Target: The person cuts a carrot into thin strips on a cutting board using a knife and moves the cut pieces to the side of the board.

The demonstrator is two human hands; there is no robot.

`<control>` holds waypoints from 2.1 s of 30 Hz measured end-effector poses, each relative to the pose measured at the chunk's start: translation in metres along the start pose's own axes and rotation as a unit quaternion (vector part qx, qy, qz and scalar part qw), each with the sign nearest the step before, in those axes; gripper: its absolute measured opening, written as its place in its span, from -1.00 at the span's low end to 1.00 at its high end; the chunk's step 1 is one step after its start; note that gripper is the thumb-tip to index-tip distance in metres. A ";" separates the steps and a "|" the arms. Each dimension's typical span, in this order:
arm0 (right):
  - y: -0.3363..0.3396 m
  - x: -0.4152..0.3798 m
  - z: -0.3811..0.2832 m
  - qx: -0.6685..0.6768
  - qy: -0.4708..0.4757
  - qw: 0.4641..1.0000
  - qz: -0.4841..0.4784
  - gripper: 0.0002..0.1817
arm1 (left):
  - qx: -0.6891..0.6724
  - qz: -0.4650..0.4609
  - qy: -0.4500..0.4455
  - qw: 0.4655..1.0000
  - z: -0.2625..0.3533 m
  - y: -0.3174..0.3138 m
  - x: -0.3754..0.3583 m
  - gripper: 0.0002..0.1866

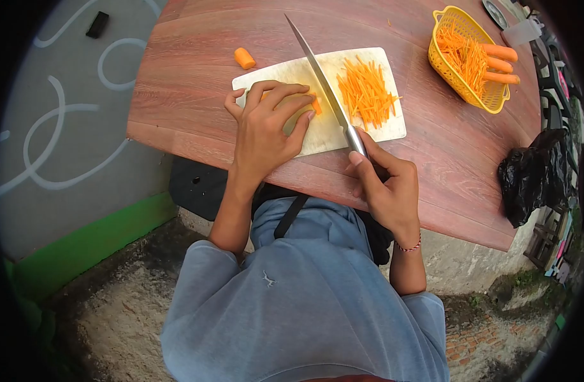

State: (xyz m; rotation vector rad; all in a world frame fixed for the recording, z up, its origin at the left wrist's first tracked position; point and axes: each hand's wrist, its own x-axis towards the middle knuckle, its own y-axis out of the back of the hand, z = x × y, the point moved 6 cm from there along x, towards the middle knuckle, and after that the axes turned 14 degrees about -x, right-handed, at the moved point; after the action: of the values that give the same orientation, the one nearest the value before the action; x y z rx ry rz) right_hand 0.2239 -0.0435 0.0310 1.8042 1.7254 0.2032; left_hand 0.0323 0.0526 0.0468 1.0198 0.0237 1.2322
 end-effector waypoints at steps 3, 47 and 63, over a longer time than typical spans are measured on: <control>0.000 0.000 -0.004 0.039 0.021 0.999 0.017 -0.54 | 0.013 -0.006 -0.020 1.000 0.001 -0.001 -0.001 -0.78; -0.021 0.019 -0.058 -0.164 0.141 0.972 0.088 -0.58 | 0.012 0.006 -0.047 0.999 -0.001 -0.001 -0.003 -0.85; -0.012 0.010 -0.054 -0.164 0.134 0.973 0.096 -0.61 | 0.016 0.012 -0.058 0.998 0.000 -0.003 -0.004 -0.89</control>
State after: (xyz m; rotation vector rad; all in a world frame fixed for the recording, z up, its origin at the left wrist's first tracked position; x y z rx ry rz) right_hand 0.1872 -0.0168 0.0637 1.7505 1.5764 0.7968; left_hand 0.0332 0.0490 0.0427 1.1196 -0.0592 1.1963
